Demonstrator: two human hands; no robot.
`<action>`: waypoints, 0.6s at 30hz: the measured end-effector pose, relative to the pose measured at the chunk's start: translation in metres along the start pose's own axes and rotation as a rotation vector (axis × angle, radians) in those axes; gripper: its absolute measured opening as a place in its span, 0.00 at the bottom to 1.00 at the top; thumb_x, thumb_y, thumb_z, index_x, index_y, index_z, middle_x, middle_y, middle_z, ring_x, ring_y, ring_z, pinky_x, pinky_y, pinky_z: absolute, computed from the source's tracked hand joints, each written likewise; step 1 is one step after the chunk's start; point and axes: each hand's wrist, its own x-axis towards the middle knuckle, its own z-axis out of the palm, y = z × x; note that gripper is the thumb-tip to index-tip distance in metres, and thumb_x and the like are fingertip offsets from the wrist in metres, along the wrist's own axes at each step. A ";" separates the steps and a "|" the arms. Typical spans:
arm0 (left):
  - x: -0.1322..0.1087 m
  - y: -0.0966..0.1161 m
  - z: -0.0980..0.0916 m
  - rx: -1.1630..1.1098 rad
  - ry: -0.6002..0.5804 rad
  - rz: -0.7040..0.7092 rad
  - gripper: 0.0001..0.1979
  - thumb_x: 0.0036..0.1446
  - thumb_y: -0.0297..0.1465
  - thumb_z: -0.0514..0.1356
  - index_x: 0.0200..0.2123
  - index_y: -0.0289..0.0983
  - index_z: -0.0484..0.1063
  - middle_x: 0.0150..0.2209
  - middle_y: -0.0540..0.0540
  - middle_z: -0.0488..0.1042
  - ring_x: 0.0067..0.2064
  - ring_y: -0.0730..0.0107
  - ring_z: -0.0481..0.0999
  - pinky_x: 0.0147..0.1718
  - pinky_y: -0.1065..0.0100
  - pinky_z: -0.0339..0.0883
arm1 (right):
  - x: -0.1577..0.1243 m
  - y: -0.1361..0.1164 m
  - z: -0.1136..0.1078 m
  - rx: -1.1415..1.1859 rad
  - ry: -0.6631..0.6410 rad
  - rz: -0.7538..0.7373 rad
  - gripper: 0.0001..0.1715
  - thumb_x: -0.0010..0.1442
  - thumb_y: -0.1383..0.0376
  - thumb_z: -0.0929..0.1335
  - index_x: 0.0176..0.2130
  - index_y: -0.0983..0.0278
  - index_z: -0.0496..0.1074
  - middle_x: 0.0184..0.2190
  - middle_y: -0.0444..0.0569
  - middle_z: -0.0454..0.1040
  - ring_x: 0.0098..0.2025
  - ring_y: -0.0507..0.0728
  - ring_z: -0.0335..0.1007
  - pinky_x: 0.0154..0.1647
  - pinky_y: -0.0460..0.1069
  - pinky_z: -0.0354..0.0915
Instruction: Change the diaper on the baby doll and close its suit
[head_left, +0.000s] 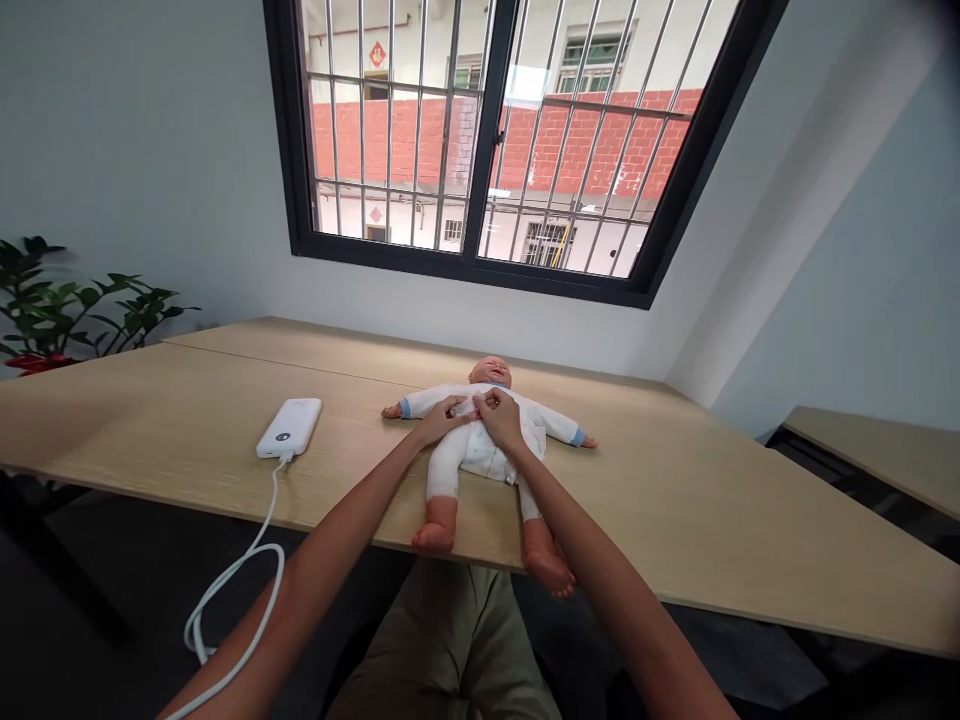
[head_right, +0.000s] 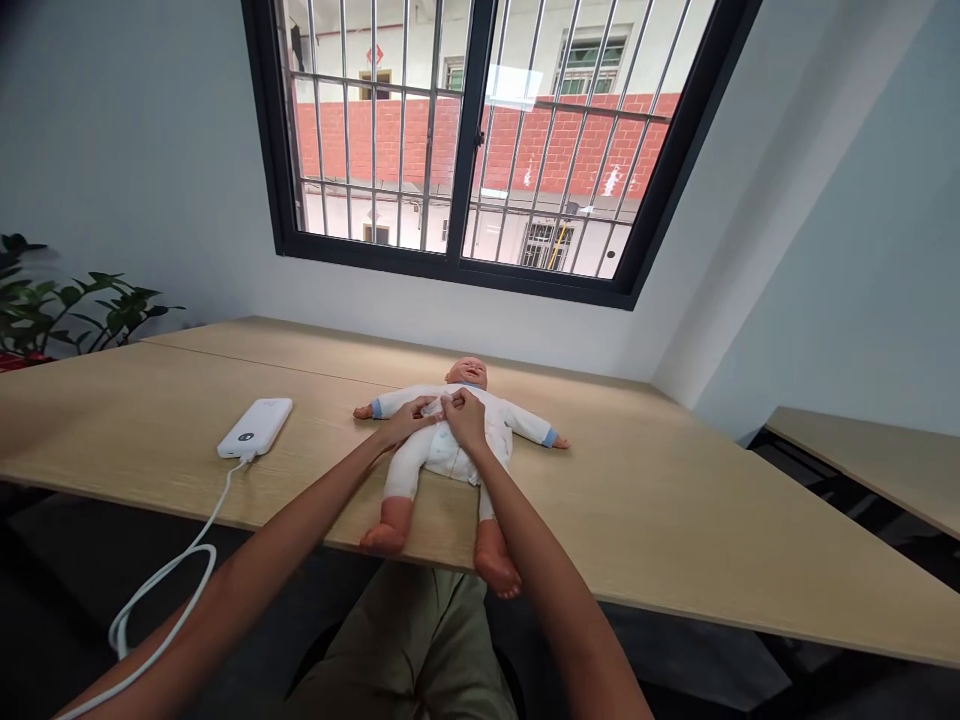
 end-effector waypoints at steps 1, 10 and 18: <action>0.000 -0.004 0.000 0.015 0.018 -0.004 0.19 0.52 0.39 0.64 0.44 0.34 0.71 0.50 0.39 0.73 0.52 0.59 0.71 0.52 0.63 0.65 | -0.002 -0.002 -0.002 -0.039 0.014 -0.031 0.12 0.55 0.58 0.65 0.24 0.61 0.62 0.23 0.44 0.70 0.28 0.54 0.66 0.33 0.48 0.60; 0.004 -0.019 0.000 0.138 0.114 -0.047 0.20 0.48 0.35 0.66 0.44 0.35 0.69 0.54 0.39 0.69 0.58 0.59 0.67 0.60 0.59 0.57 | -0.021 -0.004 -0.026 -0.468 0.072 0.086 0.12 0.56 0.63 0.65 0.22 0.61 0.60 0.27 0.48 0.70 0.28 0.54 0.61 0.27 0.48 0.46; -0.001 -0.013 0.001 0.088 0.116 -0.067 0.19 0.51 0.36 0.65 0.45 0.34 0.70 0.53 0.38 0.70 0.55 0.59 0.69 0.58 0.60 0.60 | -0.016 0.025 -0.027 -0.289 0.086 0.112 0.11 0.49 0.61 0.69 0.26 0.60 0.60 0.24 0.43 0.67 0.27 0.53 0.61 0.28 0.47 0.51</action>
